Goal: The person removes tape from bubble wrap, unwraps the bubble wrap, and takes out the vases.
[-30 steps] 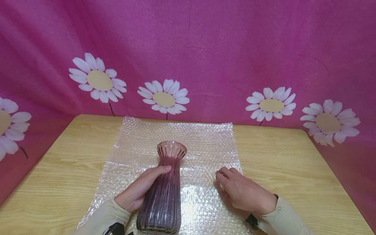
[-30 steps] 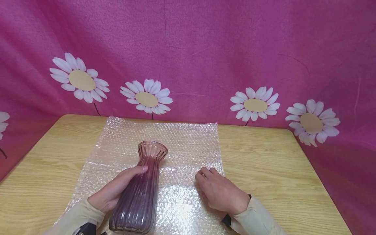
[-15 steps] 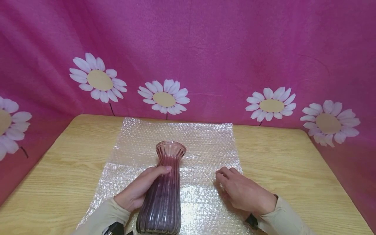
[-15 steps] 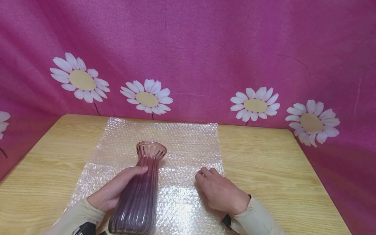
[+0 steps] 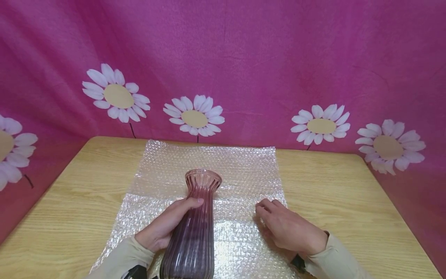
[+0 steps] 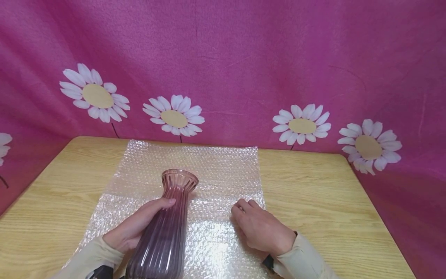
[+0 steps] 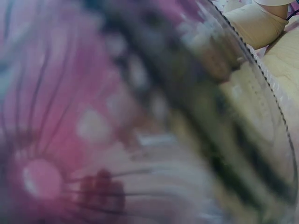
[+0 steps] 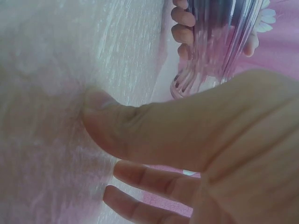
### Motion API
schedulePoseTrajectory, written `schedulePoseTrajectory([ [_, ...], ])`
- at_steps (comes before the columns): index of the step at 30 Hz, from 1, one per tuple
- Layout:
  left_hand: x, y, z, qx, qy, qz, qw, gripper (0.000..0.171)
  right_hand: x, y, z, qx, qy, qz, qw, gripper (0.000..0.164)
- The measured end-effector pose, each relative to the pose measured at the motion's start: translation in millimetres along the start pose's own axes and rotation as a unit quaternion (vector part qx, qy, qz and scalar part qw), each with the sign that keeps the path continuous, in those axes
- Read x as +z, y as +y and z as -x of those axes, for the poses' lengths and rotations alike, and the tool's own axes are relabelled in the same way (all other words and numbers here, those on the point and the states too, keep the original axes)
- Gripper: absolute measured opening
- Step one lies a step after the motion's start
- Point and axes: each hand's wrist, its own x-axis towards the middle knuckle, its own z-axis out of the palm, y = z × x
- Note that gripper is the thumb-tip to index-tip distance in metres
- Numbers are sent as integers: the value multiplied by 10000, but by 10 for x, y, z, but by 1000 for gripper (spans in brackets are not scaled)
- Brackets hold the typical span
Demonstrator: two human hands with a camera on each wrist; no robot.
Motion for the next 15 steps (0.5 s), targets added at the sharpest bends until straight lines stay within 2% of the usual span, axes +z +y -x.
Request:
schedulePoseTrajectory([
  [6, 20, 26, 28, 207, -53, 117, 9997, 48, -4, -2, -4, -81, 93, 77, 9999, 35],
  [15, 60, 90, 84, 418, -38, 245, 9988, 35, -22, -8, 1, 54, -101, -118, 9999, 34],
])
